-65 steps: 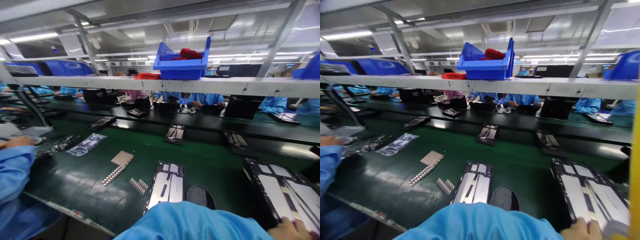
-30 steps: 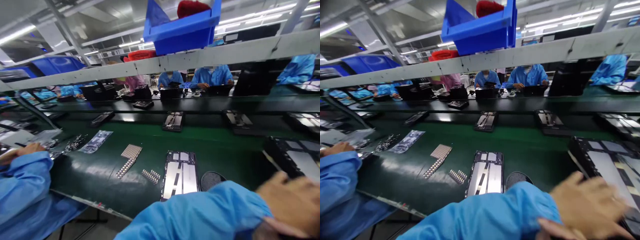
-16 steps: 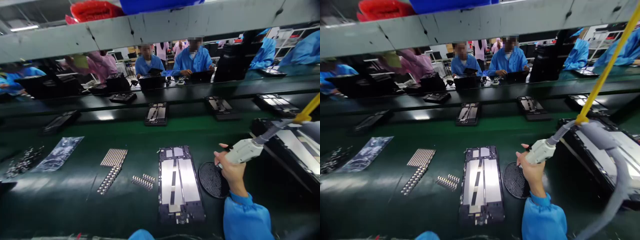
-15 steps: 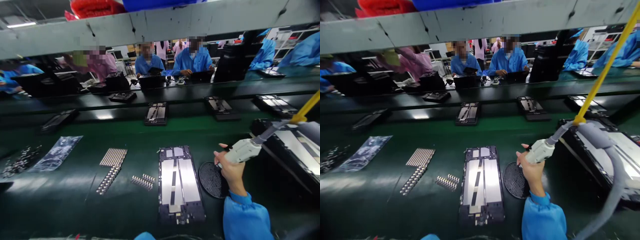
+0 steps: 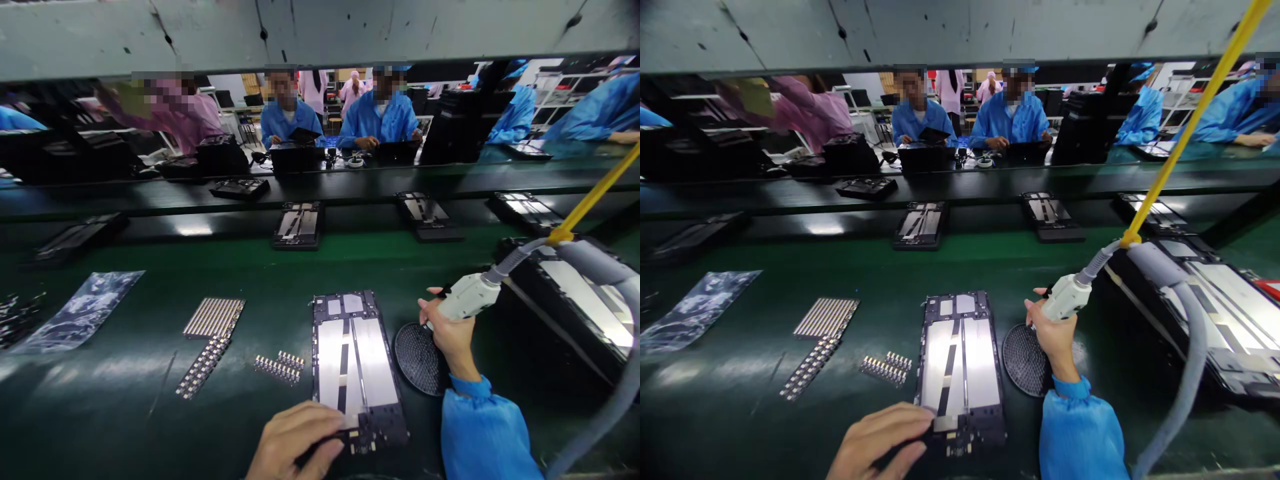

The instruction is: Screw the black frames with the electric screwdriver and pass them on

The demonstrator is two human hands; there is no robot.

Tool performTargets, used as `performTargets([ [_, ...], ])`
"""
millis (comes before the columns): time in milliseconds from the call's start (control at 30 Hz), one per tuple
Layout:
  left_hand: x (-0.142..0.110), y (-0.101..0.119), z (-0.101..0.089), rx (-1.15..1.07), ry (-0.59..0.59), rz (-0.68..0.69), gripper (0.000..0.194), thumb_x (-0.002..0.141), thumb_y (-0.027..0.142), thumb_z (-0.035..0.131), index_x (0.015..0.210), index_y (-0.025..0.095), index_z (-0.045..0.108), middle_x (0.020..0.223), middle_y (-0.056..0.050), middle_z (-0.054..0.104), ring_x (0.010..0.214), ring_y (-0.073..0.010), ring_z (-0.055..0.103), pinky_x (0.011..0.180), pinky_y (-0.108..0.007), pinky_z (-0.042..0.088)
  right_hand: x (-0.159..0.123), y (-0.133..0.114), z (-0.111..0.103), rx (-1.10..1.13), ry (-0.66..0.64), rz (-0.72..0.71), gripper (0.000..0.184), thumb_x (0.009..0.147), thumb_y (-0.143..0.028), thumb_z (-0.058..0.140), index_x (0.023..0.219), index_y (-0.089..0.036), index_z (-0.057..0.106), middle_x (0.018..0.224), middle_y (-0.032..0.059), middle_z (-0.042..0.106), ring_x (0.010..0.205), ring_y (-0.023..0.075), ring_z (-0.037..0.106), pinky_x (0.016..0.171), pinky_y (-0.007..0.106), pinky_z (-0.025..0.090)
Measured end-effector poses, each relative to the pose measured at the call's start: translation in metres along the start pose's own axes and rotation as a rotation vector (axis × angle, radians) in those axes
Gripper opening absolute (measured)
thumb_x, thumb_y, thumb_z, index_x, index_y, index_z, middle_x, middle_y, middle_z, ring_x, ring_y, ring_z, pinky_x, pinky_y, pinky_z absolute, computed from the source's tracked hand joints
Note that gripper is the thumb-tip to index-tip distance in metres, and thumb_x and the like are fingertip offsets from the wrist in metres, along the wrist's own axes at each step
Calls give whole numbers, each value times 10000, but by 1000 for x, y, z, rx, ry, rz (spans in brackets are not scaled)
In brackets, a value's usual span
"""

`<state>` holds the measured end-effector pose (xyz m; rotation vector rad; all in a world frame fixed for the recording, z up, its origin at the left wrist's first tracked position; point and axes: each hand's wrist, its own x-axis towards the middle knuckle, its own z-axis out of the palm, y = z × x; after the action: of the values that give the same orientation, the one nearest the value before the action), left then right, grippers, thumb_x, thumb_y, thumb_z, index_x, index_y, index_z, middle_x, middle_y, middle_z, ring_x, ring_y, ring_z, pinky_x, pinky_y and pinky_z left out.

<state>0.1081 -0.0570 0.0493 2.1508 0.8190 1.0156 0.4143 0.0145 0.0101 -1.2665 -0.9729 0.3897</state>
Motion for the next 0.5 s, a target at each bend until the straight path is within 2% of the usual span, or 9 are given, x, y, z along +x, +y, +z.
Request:
performTargets([
  [100,-21,-19,-11,259,88,-65,144,849,300,702,976,246,740,902,0,772,782,-142,742,750,-174,602,-1,0,0,-8,-5,2,188,733,-259,719,643,-207,562,447,-40,528,424,151,511,604,369,505],
  [267,-41,-33,-28,407,187,-173,206,892,387,631,892,226,760,857,3,774,735,-135,746,724,-145,592,-1,2,0,-13,-3,-5,161,730,-252,725,705,-201,574,447,-49,531,439,156,525,651,375,501],
  [400,-53,-48,-44,547,212,-233,245,903,418,599,918,233,759,897,-4,772,775,-164,749,746,-211,616,-1,3,-2,-11,-12,-6,182,743,-254,734,835,-183,594,463,-61,543,421,155,509,637,377,488],
  [500,-69,-70,-53,689,146,-185,300,916,430,565,1103,250,714,1181,-46,707,1060,-235,690,898,-353,594,-2,1,-1,-16,-11,-10,173,747,-252,739,769,-190,579,460,-55,540,429,150,512,677,384,491],
])
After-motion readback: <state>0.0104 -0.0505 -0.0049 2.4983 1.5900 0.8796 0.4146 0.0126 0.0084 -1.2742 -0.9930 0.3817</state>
